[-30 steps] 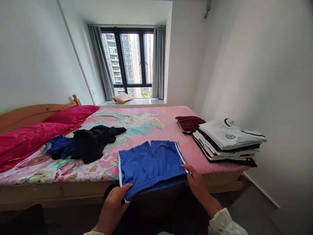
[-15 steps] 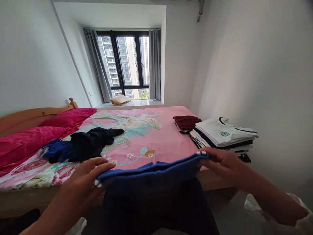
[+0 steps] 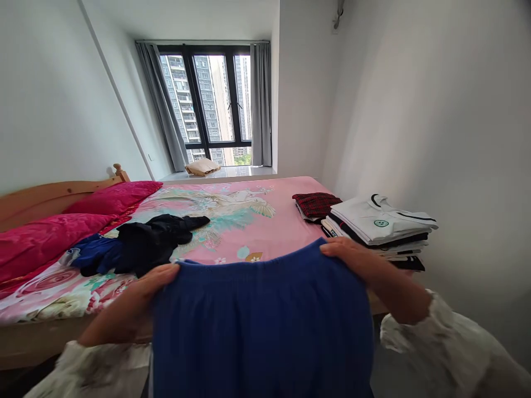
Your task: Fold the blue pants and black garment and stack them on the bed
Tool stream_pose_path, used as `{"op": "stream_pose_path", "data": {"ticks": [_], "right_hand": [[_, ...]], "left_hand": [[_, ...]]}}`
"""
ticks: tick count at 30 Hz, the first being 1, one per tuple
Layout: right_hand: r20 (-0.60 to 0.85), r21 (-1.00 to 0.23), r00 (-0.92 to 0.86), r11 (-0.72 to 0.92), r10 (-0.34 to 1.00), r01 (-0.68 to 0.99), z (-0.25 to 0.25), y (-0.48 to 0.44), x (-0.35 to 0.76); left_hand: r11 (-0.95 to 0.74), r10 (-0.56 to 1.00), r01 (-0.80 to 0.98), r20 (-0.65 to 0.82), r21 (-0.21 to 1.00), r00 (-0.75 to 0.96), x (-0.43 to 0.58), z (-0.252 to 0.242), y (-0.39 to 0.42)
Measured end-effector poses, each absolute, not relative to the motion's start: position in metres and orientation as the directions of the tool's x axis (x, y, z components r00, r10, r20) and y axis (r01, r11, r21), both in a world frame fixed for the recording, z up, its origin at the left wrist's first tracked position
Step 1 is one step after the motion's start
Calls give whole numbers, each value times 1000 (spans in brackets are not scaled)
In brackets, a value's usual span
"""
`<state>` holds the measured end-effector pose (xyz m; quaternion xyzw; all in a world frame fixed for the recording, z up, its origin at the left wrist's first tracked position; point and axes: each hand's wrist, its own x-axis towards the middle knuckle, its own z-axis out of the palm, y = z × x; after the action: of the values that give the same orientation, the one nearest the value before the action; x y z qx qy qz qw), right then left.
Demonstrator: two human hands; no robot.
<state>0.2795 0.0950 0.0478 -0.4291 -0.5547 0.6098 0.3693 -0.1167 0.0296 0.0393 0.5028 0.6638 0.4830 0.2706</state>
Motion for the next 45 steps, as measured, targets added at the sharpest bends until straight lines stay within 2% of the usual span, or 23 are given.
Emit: {"op": "stream_pose_path", "data": {"ticks": [1,2,3,5,8,11,14,16,22,25,30,33,36,40,42,45], "right_hand": [[-154,-987,-349,-162,924,6,34,104,271],[-195,-978,-333,-211,923,-11,20,112,263],[-222,-969,-315,-245,923,-33,6,119,255],[-256,-952,-303,-294,918,-86,-21,125,241],[-217,-948,-330,-279,919,-153,-52,107,219],[-112,-964,-369,-191,923,-185,-69,64,193],[-5,-988,-387,-65,922,-142,-80,20,170],[50,-997,-359,27,932,-70,-88,2,163],[35,-967,-284,104,958,231,-102,-4,174],[72,-936,-309,171,948,308,-98,-4,176],[103,-961,-489,214,866,176,-80,-14,172],[135,-963,-562,241,816,119,-64,-19,174],[116,-958,-568,243,815,153,-52,-24,179],[88,-948,-532,235,842,214,-55,-26,184],[65,-970,-555,182,829,159,-70,-22,185],[-47,-999,-448,-38,893,29,-97,-14,184]], "left_hand": [[162,960,221,-102,962,-262,-110,30,39],[308,943,68,-295,949,-154,-103,19,48],[412,907,-26,-413,911,-82,-96,7,56],[490,865,-95,-497,867,-67,-84,-16,66],[429,895,-43,-431,902,-117,-63,-46,59],[213,975,190,-197,958,-100,-32,-66,30],[60,995,437,-16,897,-103,0,-79,-2],[61,993,504,-2,862,-116,12,-85,-17],[61,992,552,11,831,-125,14,-87,-30],[21,989,545,62,838,-133,17,-88,-30],[42,994,596,27,802,-106,19,-85,-35],[102,985,649,13,754,-170,23,-78,-38],[140,976,658,7,740,-216,27,-75,-40],[30,981,621,96,783,-168,26,-82,-41],[-27,978,599,145,800,-150,23,-88,-41],[-53,970,611,187,790,-157,21,-95,-42]]}}
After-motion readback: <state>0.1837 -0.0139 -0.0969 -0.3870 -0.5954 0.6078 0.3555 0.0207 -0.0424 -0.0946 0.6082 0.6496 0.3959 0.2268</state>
